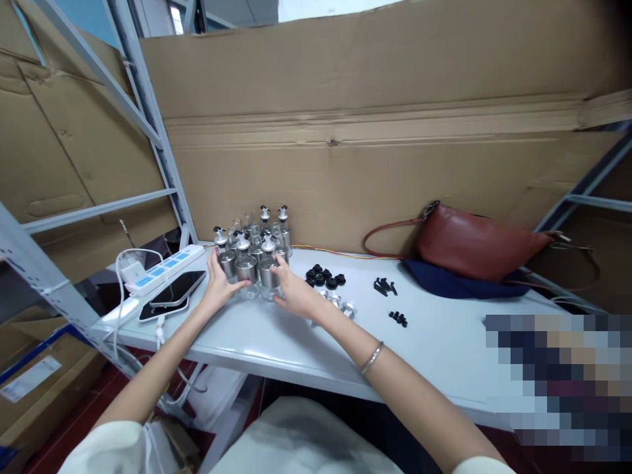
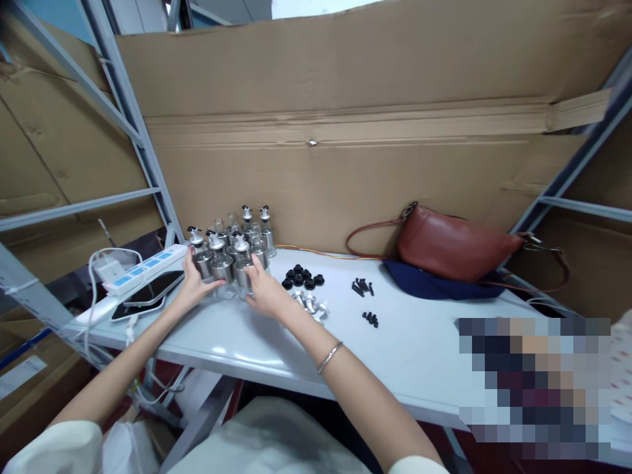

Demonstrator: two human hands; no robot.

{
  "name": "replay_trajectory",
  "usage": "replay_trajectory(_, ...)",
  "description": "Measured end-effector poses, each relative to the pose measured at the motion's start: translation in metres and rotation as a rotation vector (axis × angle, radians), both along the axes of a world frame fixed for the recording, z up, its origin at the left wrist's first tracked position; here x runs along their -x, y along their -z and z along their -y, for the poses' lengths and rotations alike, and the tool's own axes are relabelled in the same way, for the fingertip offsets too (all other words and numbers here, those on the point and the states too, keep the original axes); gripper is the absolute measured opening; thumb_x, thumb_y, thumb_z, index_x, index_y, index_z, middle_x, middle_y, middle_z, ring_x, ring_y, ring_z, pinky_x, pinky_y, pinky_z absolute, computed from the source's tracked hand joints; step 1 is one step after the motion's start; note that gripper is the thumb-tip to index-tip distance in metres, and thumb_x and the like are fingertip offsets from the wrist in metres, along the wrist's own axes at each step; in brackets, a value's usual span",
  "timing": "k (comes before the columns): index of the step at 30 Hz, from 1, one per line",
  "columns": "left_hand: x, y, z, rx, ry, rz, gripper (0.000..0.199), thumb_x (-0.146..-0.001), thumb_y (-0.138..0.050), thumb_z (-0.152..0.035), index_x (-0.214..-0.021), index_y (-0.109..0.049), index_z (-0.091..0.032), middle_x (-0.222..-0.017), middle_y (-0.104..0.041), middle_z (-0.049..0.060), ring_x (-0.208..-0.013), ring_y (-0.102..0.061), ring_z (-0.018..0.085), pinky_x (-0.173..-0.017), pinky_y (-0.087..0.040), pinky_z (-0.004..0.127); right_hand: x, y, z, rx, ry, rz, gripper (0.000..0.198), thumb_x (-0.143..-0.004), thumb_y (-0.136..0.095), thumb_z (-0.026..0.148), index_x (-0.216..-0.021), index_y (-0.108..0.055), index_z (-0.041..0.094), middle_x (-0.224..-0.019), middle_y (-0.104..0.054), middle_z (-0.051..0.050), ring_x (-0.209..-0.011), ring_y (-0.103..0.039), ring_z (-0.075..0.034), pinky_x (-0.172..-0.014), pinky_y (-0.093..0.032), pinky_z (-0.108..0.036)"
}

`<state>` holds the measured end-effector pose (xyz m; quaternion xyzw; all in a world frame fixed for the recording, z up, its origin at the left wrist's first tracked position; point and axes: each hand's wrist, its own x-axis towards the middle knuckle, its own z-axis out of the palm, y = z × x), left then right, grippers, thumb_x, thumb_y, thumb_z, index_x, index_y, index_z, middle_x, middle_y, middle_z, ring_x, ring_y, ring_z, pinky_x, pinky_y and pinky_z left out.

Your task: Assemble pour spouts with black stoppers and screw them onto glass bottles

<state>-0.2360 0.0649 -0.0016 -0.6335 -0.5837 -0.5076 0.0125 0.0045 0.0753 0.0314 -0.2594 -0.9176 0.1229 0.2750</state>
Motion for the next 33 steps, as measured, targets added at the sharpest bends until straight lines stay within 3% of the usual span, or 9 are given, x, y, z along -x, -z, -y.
replay_trajectory(4,-0.018,-0.007,0.019,-0.165,-0.014,-0.052,0.109,-0.064,-0.075,-0.053,-0.142,-0.012,-0.012,-0.151,-0.006,0.025,-0.144,-0.002,0.035,-0.116,-0.008,0.053,0.0,-0.003,0.002,-0.014,-0.006,0.017,0.059,-0.075,-0.062,0.012,-0.128,-0.035,0.004,-0.147,-0.019,-0.033,-0.139,-0.026,-0.036,-0.102,-0.041,-0.047)
replay_trajectory(9,-0.058,-0.021,0.047,-0.306,0.183,0.149,0.062,-0.082,-0.06,-0.045,-0.133,-0.033,-0.022,-0.145,-0.028,0.015,-0.138,-0.029,0.027,-0.111,-0.031,0.047,-0.003,-0.006,0.012,-0.048,-0.05,0.015,0.062,-0.075,-0.064,0.014,-0.129,-0.035,0.007,-0.139,-0.035,-0.028,-0.143,-0.012,-0.032,-0.107,-0.037,-0.049)
replay_trajectory(14,-0.084,-0.03,0.06,-0.139,0.329,0.466,0.051,-0.082,-0.057,-0.048,-0.124,-0.045,-0.021,-0.132,-0.05,0.012,-0.123,-0.049,0.025,-0.104,-0.04,0.042,-0.021,-0.014,0.046,-0.039,-0.131,0.021,0.057,-0.076,-0.064,0.017,-0.126,-0.038,0.005,-0.135,-0.041,-0.027,-0.143,-0.013,-0.03,-0.108,-0.036,-0.043)
replay_trajectory(18,-0.099,-0.031,0.076,0.104,0.367,0.599,0.047,-0.079,-0.059,-0.053,-0.111,-0.057,-0.019,-0.115,-0.062,0.008,-0.107,-0.059,0.024,-0.095,-0.046,0.036,-0.047,-0.018,0.081,0.016,-0.137,-0.015,0.052,-0.077,-0.066,0.019,-0.123,-0.042,0.008,-0.147,-0.027,-0.027,-0.139,-0.029,-0.03,-0.104,-0.041,-0.042)
replay_trajectory(24,-0.136,-0.038,0.095,0.267,0.593,0.602,0.042,-0.077,-0.063,-0.053,-0.103,-0.063,-0.019,-0.102,-0.068,0.007,-0.097,-0.063,0.024,-0.082,-0.051,0.03,-0.093,-0.02,0.118,0.079,-0.001,-0.091,0.039,-0.084,-0.064,0.031,-0.114,-0.048,0.013,-0.144,-0.039,-0.021,-0.131,-0.042,-0.026,-0.105,-0.04,-0.04)
replay_trajectory(30,-0.178,-0.051,0.093,0.389,0.853,0.515,0.041,-0.083,-0.061,-0.045,-0.116,-0.058,-0.021,-0.115,-0.063,0.007,-0.109,-0.058,0.022,-0.096,-0.044,0.03,-0.122,-0.016,0.134,0.108,0.227,-0.141,0.026,-0.085,-0.062,0.031,-0.103,-0.048,0.018,-0.134,-0.05,-0.019,-0.126,-0.048,-0.028,-0.099,-0.045,-0.045)
replay_trajectory(33,-0.195,-0.054,0.091,0.43,0.952,0.533,0.041,-0.085,-0.059,-0.043,-0.119,-0.054,-0.021,-0.115,-0.062,0.008,-0.109,-0.057,0.022,-0.096,-0.044,0.031,-0.131,-0.013,0.135,0.1,0.292,-0.191,0.021,-0.087,-0.059,0.025,-0.102,-0.047,0.02,-0.116,-0.06,-0.015,-0.114,-0.056,-0.028,-0.092,-0.049,-0.044)
